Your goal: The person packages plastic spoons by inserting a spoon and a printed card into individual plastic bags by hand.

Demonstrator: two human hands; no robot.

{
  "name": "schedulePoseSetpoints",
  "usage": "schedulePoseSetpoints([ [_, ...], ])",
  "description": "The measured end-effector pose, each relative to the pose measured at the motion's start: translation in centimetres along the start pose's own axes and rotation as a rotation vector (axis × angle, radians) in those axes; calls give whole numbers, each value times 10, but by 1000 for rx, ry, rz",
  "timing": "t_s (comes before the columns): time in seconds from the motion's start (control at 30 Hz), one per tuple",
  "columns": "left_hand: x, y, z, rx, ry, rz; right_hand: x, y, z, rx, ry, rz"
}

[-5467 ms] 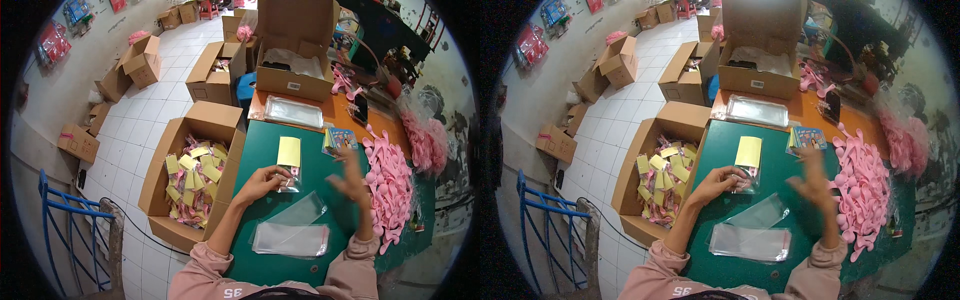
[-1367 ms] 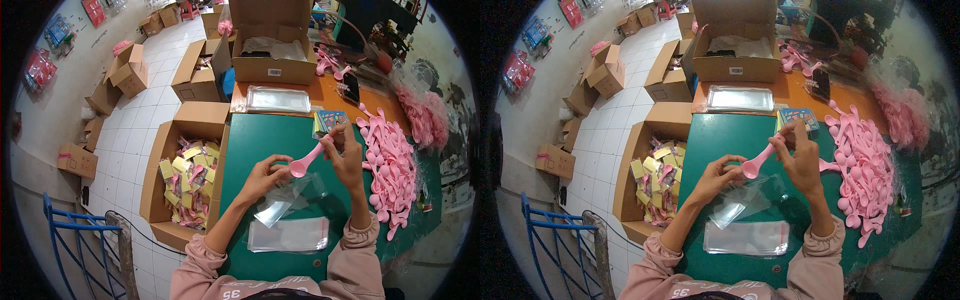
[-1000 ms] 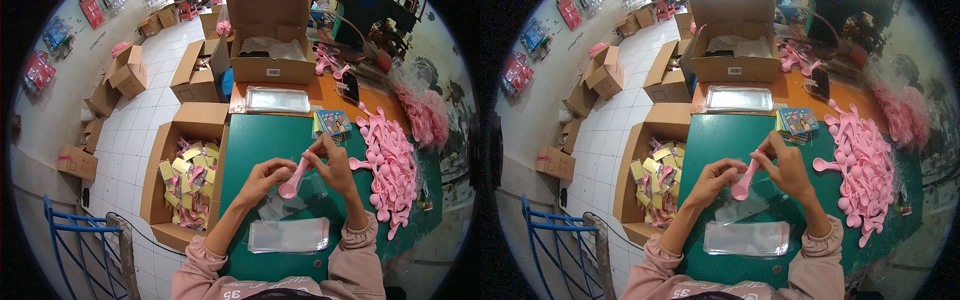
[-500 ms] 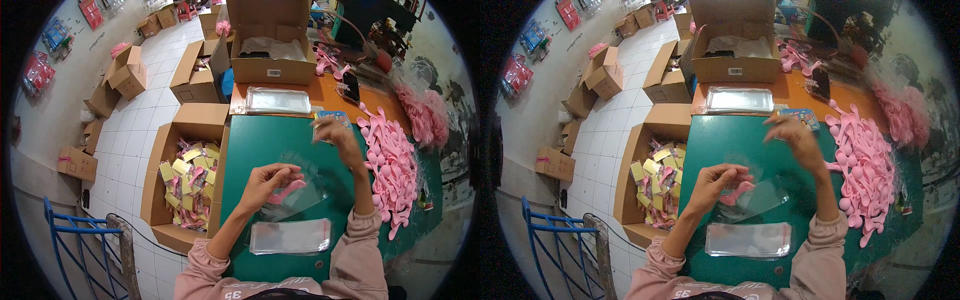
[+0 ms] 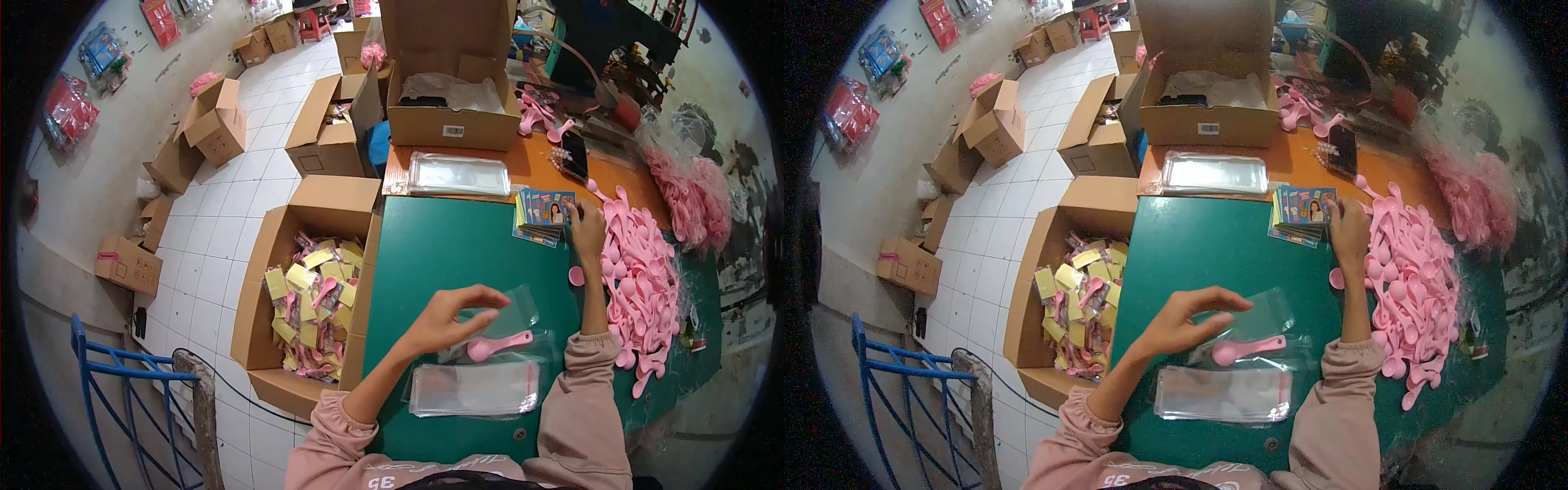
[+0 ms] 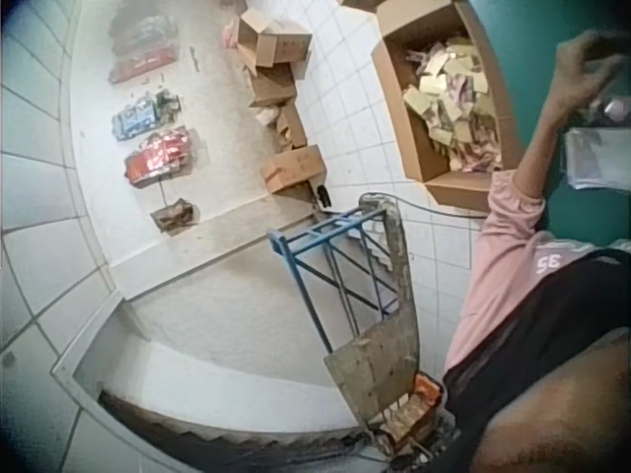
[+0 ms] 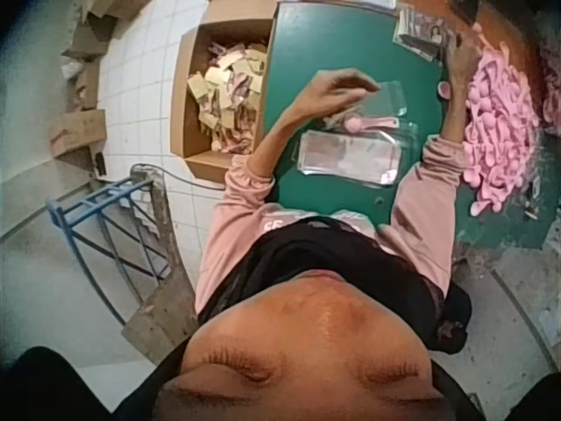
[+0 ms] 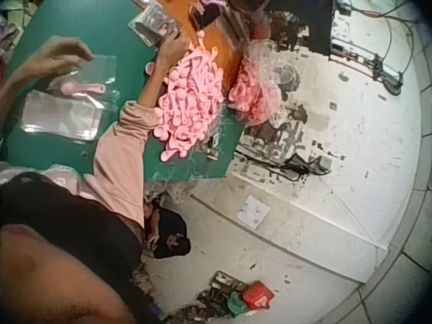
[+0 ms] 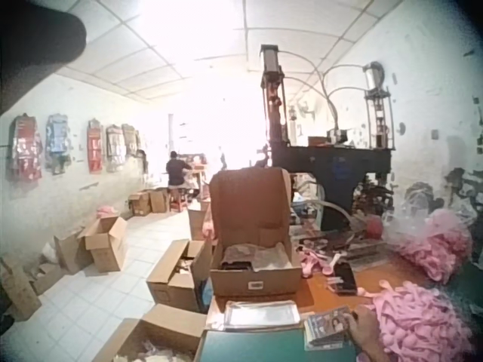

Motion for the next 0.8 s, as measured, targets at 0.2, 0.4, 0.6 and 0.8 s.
schedulePoseSetpoints([
  [0.2,2,3,51,-63,-820,208,-15,-3,-28,179,-102,-73],
  [0.4,-25,9,100,-160,-1202,243,-45,-7,-50,121,-244,-41],
  [0.6,-5,-5,56,-107,-624,105,-67,-4,-77,43,-294,-37],
  [0.8,5,1,1,89,318,-5,-107,12,-97,-154,-631,-42],
])
Point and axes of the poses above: each hand's wrist, its own y-axis away from the middle knuckle, its own z-axis out of the palm, x = y × z, the point moved 9 cm from there along -y, towards the middle knuckle
